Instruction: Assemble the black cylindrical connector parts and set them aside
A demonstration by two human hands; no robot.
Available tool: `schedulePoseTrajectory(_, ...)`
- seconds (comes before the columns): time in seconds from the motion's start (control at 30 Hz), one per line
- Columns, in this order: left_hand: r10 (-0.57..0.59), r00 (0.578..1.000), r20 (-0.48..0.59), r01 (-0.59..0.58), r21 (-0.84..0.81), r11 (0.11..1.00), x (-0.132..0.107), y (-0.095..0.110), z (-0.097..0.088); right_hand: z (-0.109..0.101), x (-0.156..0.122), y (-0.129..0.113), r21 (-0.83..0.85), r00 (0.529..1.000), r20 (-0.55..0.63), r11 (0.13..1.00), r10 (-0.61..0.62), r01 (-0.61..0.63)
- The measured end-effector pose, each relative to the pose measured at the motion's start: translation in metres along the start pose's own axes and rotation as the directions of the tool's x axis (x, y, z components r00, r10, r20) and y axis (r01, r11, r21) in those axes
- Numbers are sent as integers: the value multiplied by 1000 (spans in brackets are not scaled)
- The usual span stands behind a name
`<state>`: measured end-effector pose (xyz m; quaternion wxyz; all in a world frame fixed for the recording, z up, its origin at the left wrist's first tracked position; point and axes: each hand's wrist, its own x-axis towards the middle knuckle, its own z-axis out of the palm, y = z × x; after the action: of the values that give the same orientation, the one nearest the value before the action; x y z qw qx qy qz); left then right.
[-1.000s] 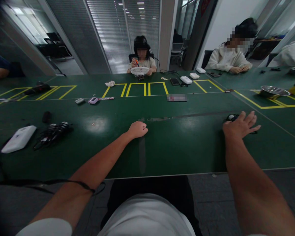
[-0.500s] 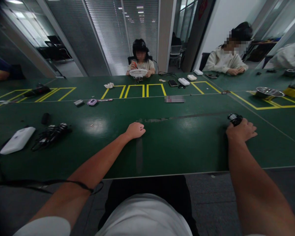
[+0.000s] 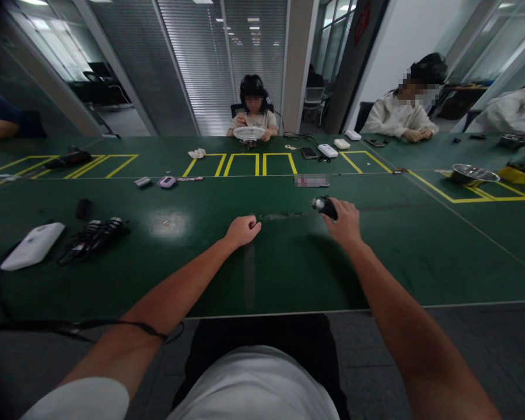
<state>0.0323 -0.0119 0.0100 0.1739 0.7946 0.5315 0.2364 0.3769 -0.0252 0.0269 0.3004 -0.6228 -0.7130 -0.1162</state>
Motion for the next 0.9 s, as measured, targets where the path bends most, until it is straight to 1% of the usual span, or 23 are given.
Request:
schedulePoseTrajectory(0.07,17,996,-90,-22,-52,998,1,-2,-1,13,6,-41,95,993,59,991,-103,97)
schedulePoseTrajectory(0.17,57,976,-209,-84,-124,989,4,-7,-2,32,12,-97,187,967,128,963,-222,197)
schedulePoseTrajectory(0.23,65,962,-264,-114,-173,978,7,-12,-3,44,14,-124,237,954,144,945,-264,225)
schedulePoseTrajectory(0.3,58,958,-280,-118,-205,972,9,-17,-3,55,14,-138,267,951,153,938,-267,220)
schedulePoseTrajectory(0.37,51,963,-263,-111,-220,969,11,-20,-2,65,13,-142,286,953,165,937,-253,199)
schedulePoseTrajectory(0.47,82,970,-229,-137,-234,963,11,-22,1,72,6,-133,309,949,189,933,-252,186)
schedulePoseTrajectory(0.57,178,963,-205,-226,-246,943,10,-19,5,71,-2,-123,317,943,208,930,-259,186)
schedulePoseTrajectory(0.63,227,956,-187,-270,-252,929,9,-17,7,68,-6,-120,312,940,220,932,-261,186)
schedulePoseTrajectory(0.77,250,958,-142,-278,-237,931,6,-13,9,64,-9,-123,320,933,225,926,-281,201)
schedulePoseTrajectory(0.9,254,960,-115,-273,-201,941,5,-12,8,66,-8,-126,336,918,244,915,-314,223)
